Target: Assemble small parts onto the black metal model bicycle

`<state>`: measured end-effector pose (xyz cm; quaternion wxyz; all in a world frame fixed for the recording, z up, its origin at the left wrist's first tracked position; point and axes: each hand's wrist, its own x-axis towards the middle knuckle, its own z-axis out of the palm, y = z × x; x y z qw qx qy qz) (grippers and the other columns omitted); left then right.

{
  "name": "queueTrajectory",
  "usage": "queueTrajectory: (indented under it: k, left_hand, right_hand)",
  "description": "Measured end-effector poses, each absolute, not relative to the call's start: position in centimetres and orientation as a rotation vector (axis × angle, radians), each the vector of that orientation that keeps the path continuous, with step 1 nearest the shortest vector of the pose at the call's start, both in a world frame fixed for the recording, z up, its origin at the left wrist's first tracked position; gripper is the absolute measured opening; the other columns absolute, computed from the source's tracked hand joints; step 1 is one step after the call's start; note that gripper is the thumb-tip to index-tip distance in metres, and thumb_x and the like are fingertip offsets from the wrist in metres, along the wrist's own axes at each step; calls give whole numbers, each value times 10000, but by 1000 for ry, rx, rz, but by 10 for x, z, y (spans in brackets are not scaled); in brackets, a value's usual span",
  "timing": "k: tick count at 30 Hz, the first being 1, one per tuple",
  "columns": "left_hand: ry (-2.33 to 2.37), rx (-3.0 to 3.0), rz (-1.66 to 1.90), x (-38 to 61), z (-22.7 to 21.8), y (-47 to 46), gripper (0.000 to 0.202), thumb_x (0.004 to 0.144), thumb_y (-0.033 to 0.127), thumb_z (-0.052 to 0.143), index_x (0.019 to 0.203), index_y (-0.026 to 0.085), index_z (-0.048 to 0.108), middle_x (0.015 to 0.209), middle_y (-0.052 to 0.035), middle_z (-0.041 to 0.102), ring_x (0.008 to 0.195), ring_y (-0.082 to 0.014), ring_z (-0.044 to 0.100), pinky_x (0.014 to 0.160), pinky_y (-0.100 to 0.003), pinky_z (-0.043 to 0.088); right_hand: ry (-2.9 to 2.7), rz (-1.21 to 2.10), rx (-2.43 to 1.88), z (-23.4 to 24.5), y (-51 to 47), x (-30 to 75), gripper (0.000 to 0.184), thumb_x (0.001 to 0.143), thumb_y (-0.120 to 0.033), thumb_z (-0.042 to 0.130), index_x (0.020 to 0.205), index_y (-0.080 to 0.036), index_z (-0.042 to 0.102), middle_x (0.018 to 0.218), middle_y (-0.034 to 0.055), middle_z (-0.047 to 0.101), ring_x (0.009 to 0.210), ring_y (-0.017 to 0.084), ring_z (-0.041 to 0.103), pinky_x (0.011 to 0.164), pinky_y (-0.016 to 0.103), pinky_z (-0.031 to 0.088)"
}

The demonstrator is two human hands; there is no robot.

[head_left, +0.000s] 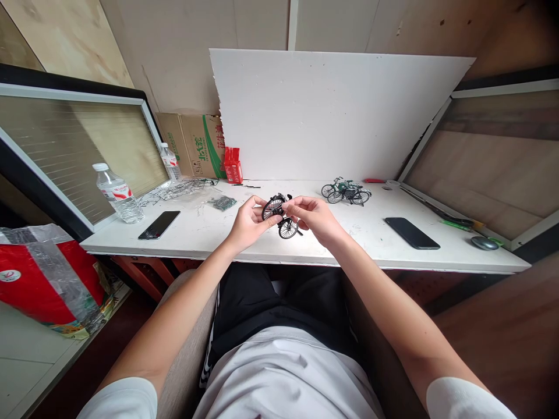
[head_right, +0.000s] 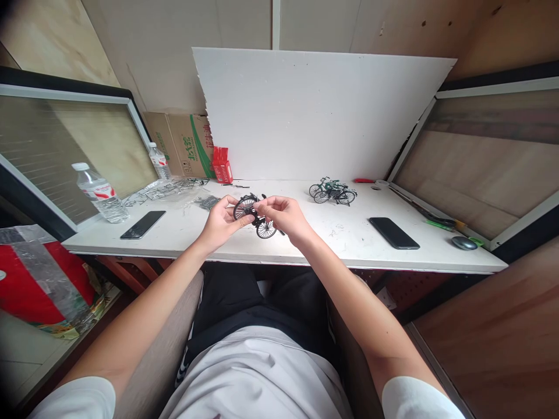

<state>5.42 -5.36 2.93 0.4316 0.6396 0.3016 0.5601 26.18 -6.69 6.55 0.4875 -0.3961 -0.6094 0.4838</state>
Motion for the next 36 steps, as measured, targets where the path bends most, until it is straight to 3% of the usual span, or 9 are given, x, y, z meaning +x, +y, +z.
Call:
queueTrajectory:
  k: [12,25,36]
  left_hand:
    - [741,1598,1413,55,29,-54,580,751,454,995,1008,213,534,969,-61,828,869,-204,804,798,-317,636]
    - [756,1613,1412,55,30,-56,594,740,495,1001,996,210,548,974,-68,829,905,-228,820,852,-359,662]
    - [761,1642,1387,58,28,-55,610,737,529,997,995,217,540,951,-64,829,888,-236,826,814,-350,661]
  right_hand:
    - [-1484,1160,-975,64,-65,263,462,770,-610,931,865,-193,757,826,21,690,582,79,427,494,267,291]
    - [-1474,1179,-987,65,-66,260,531,686,-639,978,849,-187,749,732,4,633,616,100,472,487,257,296]
    - [-1525,1179,-973,64,-68,258,512,725,-637,954,832,-189,729,720,5,650,593,96,451,511,266,322]
